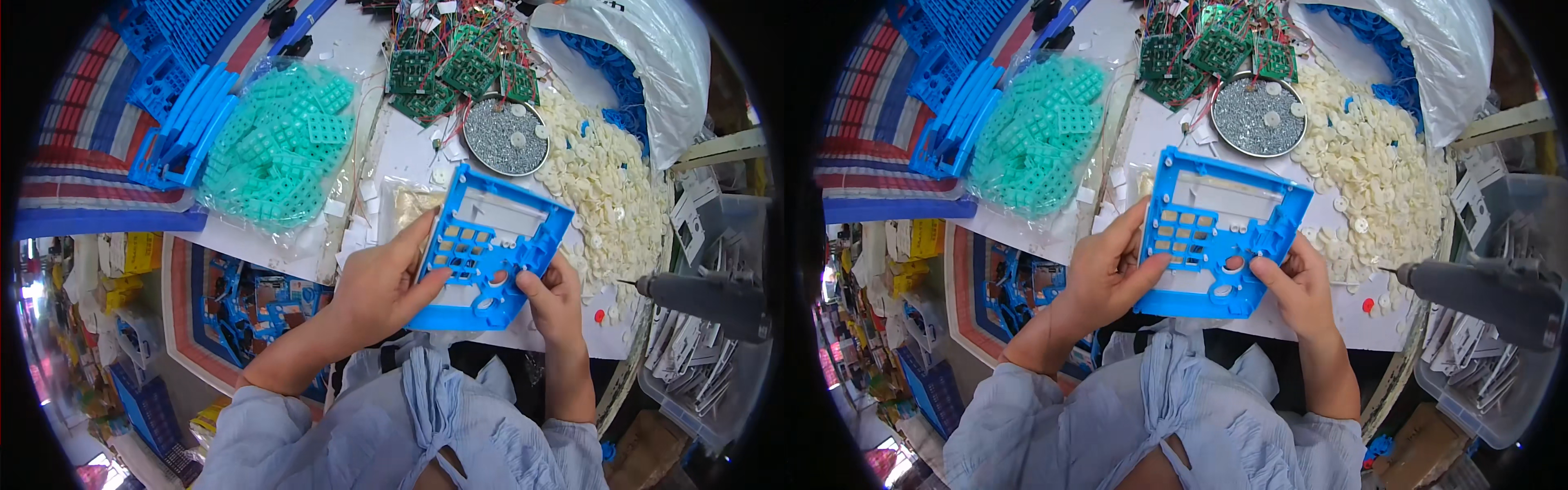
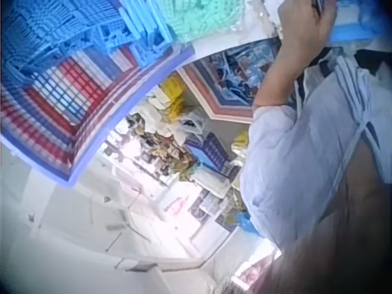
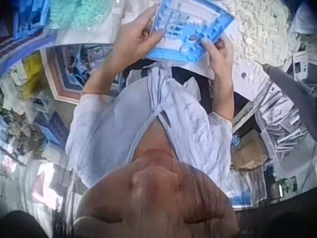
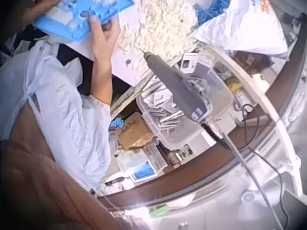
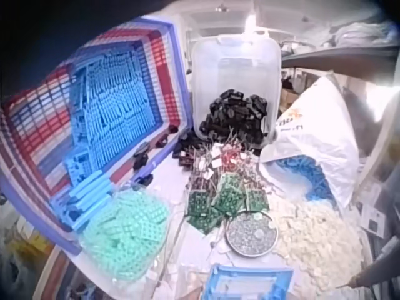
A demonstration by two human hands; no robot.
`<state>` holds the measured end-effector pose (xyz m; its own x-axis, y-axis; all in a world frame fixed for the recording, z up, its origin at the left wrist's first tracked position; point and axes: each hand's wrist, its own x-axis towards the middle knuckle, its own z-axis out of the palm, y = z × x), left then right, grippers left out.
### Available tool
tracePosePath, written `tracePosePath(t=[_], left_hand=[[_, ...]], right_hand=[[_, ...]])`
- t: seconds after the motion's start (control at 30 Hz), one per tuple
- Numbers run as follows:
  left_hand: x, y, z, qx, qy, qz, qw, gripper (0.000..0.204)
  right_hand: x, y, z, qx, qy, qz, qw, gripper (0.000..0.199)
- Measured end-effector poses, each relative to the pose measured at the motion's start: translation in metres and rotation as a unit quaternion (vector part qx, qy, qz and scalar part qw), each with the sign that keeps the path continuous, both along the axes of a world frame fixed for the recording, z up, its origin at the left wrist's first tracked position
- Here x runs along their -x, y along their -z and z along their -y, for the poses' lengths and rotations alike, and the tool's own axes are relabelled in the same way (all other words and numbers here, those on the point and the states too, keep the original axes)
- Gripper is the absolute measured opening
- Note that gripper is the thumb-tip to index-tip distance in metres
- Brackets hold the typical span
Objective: Assemble an electronic device by installing the circuit board and housing components using an electric screwdriver.
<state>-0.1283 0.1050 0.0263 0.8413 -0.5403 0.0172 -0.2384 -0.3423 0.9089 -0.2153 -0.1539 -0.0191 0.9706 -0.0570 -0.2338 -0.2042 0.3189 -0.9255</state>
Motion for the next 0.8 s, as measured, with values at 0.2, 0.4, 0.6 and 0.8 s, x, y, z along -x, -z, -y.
tracePosePath(t=[0.2, 0.4, 0.6, 0.8], left_hand=[[-0.005, -0.010, -0.001, 0.005, 0.042, -0.044, 0.998, 0.068], [-0.007, 0.002, -0.003, -0.059, -0.003, -0.062, 0.996, 0.069], [-0.011, 0.041, -0.005, -0.127, -0.025, 0.020, 0.991, 0.071], [-0.009, 0.048, -0.011, -0.160, -0.060, 0.052, 0.984, 0.068]], right_hand=[[-0.008, 0.003, 0.009, 0.010, -0.028, 0.021, 0.999, 0.049], [-0.021, -0.025, -0.011, 0.173, 0.033, 0.029, 0.984, 0.072], [-0.028, -0.020, -0.015, 0.593, -0.096, 0.056, 0.798, 0.059], [-0.040, -0.010, -0.024, 0.678, -0.111, 0.150, 0.711, 0.041]])
